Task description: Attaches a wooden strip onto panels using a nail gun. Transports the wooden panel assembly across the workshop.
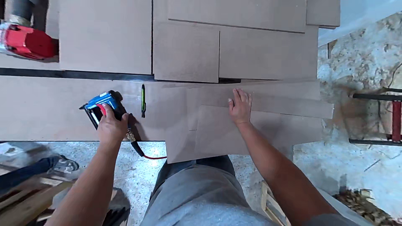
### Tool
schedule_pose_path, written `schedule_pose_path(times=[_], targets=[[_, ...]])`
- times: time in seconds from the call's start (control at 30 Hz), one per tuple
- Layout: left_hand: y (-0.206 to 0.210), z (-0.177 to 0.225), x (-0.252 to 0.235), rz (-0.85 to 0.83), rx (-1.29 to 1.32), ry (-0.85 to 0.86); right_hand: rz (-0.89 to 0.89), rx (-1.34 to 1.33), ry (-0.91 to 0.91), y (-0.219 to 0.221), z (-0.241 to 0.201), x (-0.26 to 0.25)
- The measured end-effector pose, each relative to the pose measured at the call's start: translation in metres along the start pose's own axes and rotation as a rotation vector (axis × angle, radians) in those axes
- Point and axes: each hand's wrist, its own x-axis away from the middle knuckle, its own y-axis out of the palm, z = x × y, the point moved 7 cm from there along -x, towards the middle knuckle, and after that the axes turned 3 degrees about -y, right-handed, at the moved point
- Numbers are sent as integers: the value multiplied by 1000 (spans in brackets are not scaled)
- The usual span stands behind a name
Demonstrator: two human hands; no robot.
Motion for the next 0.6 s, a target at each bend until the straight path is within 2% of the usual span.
schedule_pose_path(times=[0.07,0.13,0.23,0.3,0.4,0.5,0.6], targets=[[-4,0,4,-15,25,-28,5,-12,9,-3,-1,0],[-13,6,11,56,63,-48,21,-19,12,-4,0,-2],[-29,48,43,188,125,105,15,-24,19,-3,1,-3],[-24,96,70,110,181,318,-25,-49,26,-2,-6,-4],[24,186,103,-113,312,558,-10,-33,60,-10,-3,-4],[65,244,120,-262,353,605,-28,-16,66,-8,2,-5],[82,265,127,-237,365,548,-11,-35,48,-5,4,-6]])
